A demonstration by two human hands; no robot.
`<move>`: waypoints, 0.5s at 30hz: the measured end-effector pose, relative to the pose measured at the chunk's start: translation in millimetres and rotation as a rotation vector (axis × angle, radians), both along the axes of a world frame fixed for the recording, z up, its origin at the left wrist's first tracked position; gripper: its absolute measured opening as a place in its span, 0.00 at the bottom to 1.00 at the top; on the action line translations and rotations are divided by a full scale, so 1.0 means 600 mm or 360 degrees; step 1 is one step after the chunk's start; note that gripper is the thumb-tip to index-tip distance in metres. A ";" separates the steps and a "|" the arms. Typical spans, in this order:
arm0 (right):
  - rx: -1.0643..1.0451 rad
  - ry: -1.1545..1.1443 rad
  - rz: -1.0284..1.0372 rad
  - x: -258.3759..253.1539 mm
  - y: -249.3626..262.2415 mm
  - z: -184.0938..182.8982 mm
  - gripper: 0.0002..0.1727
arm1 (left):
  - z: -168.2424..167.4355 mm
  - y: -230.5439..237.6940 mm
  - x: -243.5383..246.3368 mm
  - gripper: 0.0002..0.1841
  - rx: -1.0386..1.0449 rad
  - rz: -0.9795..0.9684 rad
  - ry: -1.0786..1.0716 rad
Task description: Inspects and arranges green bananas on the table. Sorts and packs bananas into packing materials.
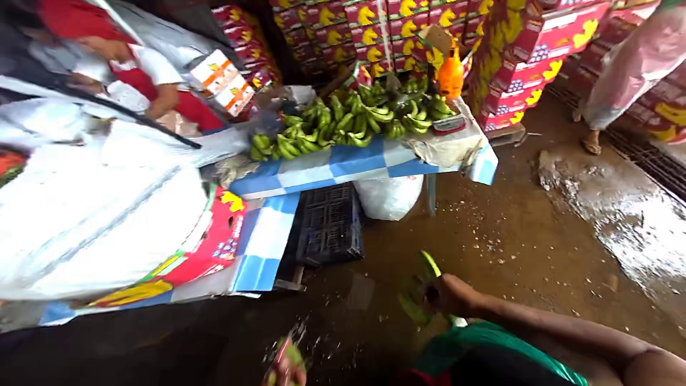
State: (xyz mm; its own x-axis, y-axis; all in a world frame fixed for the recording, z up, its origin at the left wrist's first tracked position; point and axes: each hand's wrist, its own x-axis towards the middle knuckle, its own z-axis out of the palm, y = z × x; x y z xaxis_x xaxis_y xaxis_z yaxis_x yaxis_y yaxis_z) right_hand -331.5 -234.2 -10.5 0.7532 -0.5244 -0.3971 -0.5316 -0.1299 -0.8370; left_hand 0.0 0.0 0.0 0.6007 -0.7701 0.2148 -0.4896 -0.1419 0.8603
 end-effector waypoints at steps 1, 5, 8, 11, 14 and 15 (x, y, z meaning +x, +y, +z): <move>-0.0001 0.0048 -0.0094 -0.041 -0.027 -0.001 0.17 | -0.002 -0.071 -0.013 0.23 -0.0001 -0.0122 -0.0097; -0.0044 0.0149 -0.0484 -0.194 -0.116 -0.011 0.17 | 0.062 -0.362 -0.115 0.20 0.0132 -0.0670 -0.0357; -0.0078 0.0207 -0.0824 -0.282 -0.166 -0.023 0.16 | 0.110 -0.555 -0.187 0.19 0.0063 -0.1064 -0.0879; -0.0129 0.0146 -0.1201 -0.340 -0.204 -0.052 0.12 | 0.117 -0.745 -0.242 0.20 -0.0288 -0.1392 -0.1417; -0.0155 0.0058 -0.1539 -0.372 -0.247 -0.077 0.08 | 0.131 -0.926 -0.306 0.19 -0.0260 -0.1660 -0.1758; -0.0161 0.0071 -0.1612 -0.379 -0.263 -0.084 0.08 | 0.129 -0.984 -0.332 0.19 -0.0233 -0.1730 -0.1823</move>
State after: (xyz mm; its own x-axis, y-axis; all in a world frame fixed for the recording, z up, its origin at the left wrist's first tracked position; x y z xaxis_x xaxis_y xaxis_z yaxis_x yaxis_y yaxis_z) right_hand -559.0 -392.0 -60.8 -0.0778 -0.9399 -0.3324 -0.4615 0.3294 -0.8237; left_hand -199.3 -590.4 77.7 -0.7253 -0.6393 0.2554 -0.6696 0.7413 -0.0461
